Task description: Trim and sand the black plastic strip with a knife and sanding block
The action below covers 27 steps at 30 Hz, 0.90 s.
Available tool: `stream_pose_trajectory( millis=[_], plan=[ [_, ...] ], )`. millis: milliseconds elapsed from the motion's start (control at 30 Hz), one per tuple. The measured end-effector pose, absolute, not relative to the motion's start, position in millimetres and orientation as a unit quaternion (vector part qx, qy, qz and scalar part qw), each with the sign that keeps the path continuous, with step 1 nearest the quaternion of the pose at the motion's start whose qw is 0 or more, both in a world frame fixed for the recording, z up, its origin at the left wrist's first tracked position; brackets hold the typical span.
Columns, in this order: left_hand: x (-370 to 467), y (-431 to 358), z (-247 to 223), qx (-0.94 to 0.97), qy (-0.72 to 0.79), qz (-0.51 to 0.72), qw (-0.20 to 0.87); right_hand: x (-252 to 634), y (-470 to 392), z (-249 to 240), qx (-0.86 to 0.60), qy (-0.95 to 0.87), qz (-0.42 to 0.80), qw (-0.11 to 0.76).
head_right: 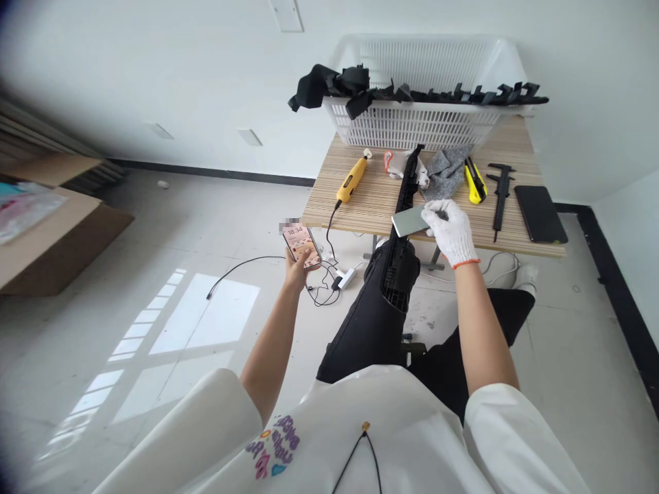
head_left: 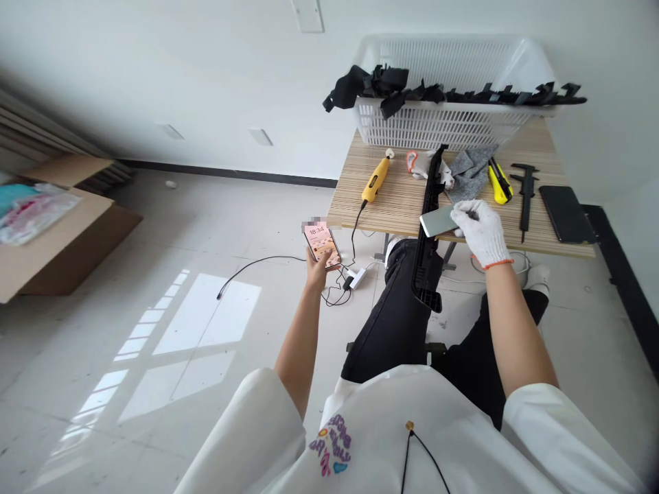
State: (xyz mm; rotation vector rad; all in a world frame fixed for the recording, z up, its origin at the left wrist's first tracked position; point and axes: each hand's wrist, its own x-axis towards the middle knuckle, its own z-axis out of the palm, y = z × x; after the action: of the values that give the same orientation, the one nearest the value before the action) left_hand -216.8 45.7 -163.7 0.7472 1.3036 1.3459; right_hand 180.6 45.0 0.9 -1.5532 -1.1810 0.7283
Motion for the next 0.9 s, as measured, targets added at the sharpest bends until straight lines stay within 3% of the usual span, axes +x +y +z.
stream_pose_trajectory(
  millis=[167, 467, 900],
  plan=[
    [-217, 47, -165, 0.299, 0.547, 0.567, 0.539, 180, 45, 1, -0.641, -0.490, 0.303, 0.508],
    [-229, 41, -148, 0.243, 0.412, 0.554, 0.681, 180, 45, 1, -0.641, -0.492, 0.304, 0.505],
    [-222, 38, -136, 0.290, 0.424, 0.552, 0.657, 180, 44, 3, -0.642, -0.488, 0.305, 0.506]
  ],
)
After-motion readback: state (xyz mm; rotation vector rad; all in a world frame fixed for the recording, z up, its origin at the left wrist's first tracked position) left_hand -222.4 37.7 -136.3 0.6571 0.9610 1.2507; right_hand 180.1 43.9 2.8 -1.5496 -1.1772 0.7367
